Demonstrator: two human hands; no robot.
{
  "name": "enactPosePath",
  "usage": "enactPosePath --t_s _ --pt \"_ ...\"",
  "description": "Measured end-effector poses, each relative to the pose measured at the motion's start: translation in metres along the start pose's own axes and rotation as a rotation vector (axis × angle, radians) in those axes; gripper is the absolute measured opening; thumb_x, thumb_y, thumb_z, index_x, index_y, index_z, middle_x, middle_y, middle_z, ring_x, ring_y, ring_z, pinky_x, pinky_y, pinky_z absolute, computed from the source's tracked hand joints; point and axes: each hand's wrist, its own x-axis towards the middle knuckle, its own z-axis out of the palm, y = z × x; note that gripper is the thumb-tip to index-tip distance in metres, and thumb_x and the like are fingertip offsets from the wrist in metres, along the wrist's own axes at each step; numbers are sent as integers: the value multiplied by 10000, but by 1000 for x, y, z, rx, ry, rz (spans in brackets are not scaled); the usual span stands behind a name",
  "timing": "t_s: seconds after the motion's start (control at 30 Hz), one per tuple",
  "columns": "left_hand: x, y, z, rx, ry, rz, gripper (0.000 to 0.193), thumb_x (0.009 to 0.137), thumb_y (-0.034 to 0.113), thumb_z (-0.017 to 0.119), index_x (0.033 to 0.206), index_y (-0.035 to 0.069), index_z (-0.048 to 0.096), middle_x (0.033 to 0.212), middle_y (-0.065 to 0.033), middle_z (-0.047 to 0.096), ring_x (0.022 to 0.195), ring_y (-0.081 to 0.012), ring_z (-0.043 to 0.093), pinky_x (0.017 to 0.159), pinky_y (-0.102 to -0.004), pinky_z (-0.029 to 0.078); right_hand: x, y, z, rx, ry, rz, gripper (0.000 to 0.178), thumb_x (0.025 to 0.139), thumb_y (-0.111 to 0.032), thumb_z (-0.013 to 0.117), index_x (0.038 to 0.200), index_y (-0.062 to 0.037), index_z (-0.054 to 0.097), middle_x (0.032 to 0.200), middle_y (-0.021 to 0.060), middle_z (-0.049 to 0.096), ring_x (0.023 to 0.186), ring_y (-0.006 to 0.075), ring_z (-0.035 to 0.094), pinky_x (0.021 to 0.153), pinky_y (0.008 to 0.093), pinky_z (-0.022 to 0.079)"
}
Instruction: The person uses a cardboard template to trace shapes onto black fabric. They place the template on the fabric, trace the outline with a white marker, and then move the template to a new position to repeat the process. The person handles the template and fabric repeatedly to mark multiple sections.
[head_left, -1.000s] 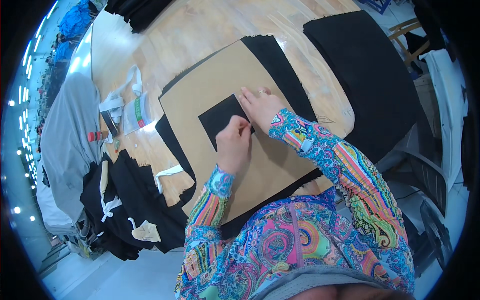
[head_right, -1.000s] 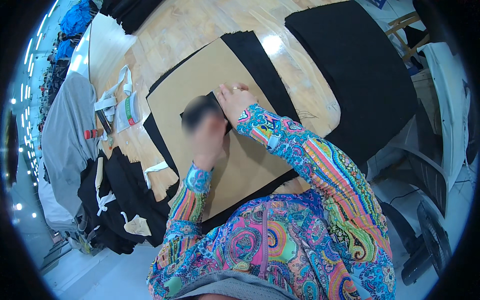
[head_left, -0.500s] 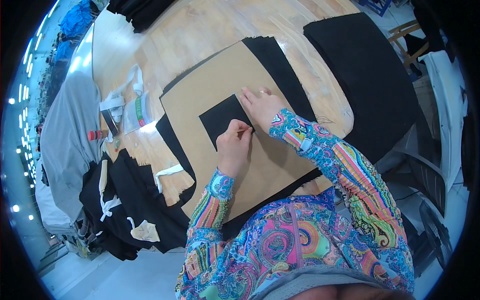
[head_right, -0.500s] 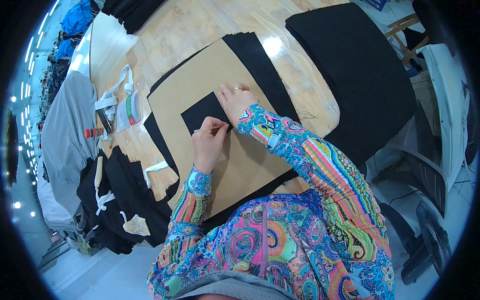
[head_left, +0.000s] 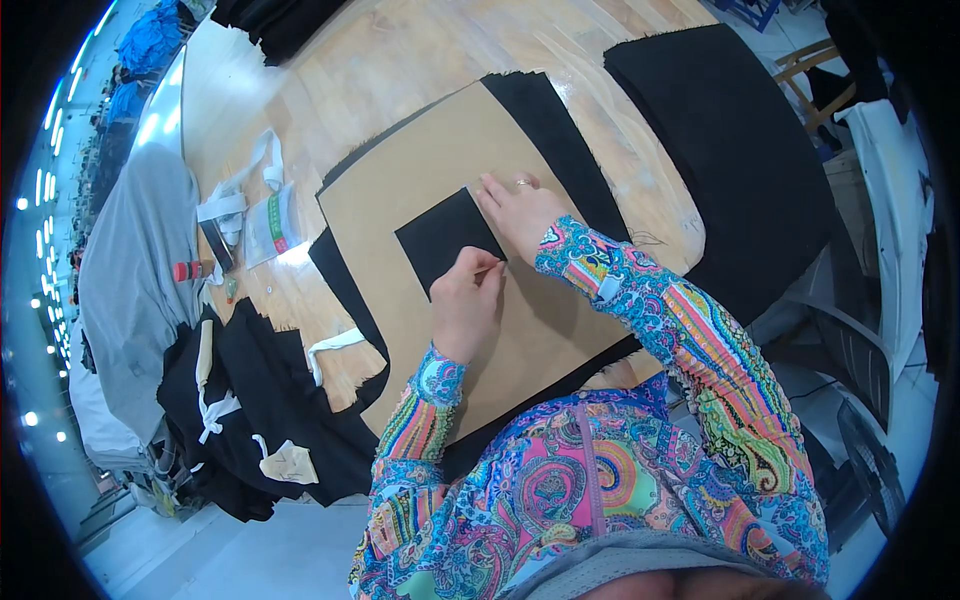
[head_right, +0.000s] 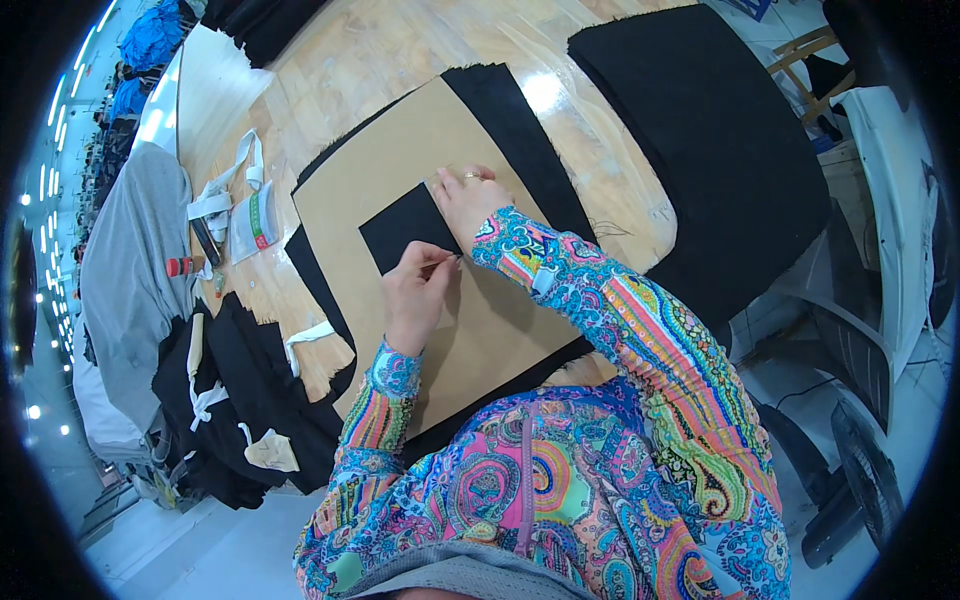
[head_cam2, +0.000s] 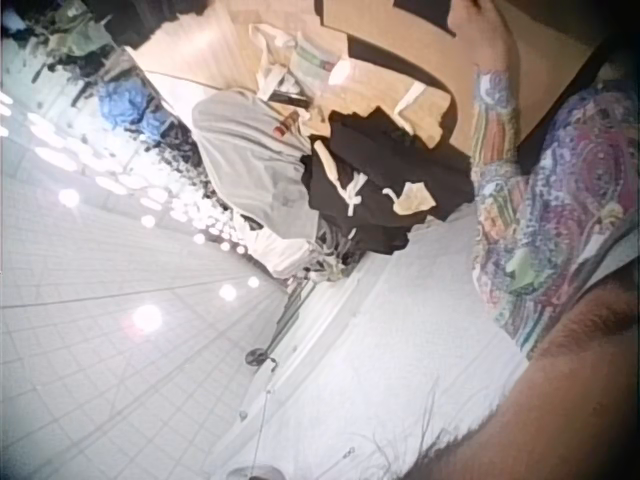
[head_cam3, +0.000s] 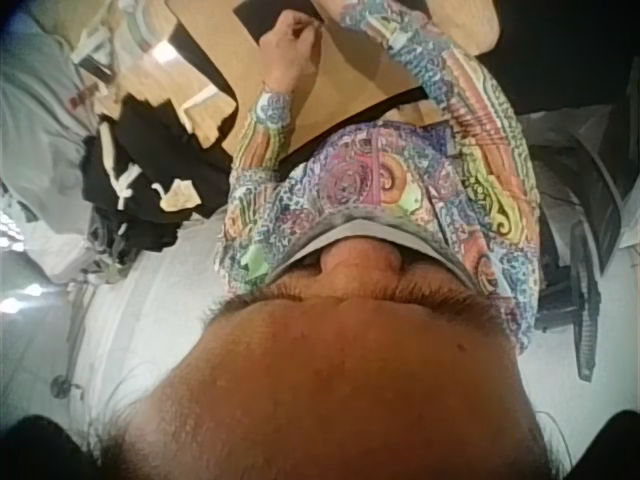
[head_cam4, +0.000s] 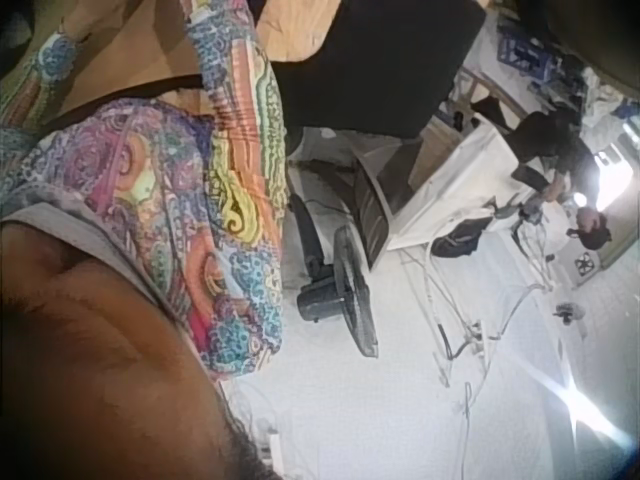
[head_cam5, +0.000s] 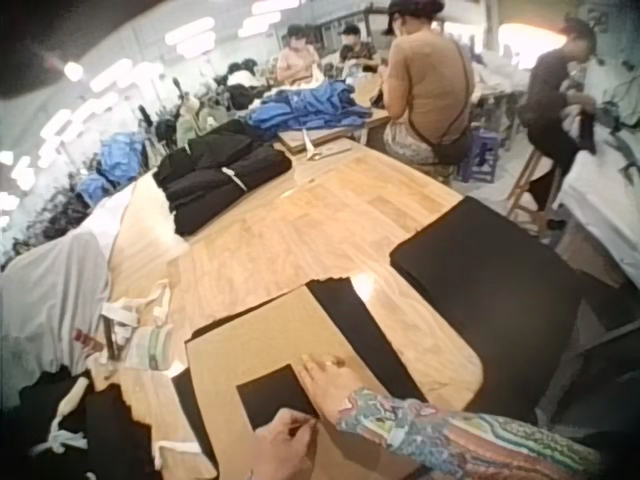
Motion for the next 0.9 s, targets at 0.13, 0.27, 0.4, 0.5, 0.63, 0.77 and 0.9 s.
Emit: enactPosePath --t_s 0.13,0.27,0.4,0.5,0.63,0.77,0.9 --pt "-4 0 -22 -188 101 -90 64 809 43 634 834 7 588 728 -51 634 679 -114 621 612 -247 491 -2 3 0 -8 4 7 671 740 -116 617 1347 -69 336 1406 75 328 1121 353 461 760 336 530" --pt "-27 -13 -59 -215 292 -104 76 822 49 636 838 -1 581 798 -35 614 721 -76 578 636 -215 471 -15 7 -18 28 -48 -15 790 642 -60 701 1339 -66 329 1409 98 311 1139 375 454 813 357 512" --pt "-70 -42 -82 -332 551 -135 73 853 34 599 890 11 540 759 -37 596 687 -93 587 622 -213 488 -47 19 -13 303 102 -24 815 546 -40 789 1259 -37 395 1355 155 370 1124 374 458 899 393 457" --pt "-95 -68 -80 -411 670 -218 93 870 62 587 907 20 513 757 -47 593 681 -106 596 632 -227 508 -76 26 -9 423 283 104 754 618 -95 765 1268 -9 394 1301 171 414 1123 370 463 930 390 425" --pt "-104 -94 -69 -439 706 -236 106 883 99 582 890 18 513 780 -49 585 683 -91 586 599 -206 483 -93 42 6 709 272 305 687 709 -164 719 1280 32 390 1211 189 474 1078 337 495 923 384 417" --pt "-103 -98 -63 -302 692 -230 142 907 128 544 948 -8 532 814 -62 600 741 -122 599 670 -234 491 -95 46 -6 850 88 473 615 763 -159 684 1281 32 414 1074 138 555 926 202 557 784 309 460" --pt "-96 -94 -62 -239 761 -118 170 915 133 528 1012 -7 539 876 -80 605 813 -158 600 746 -254 485 -96 52 -13 1194 -61 401 453 793 -68 639 1211 41 500 934 100 601 832 149 568 730 264 464"
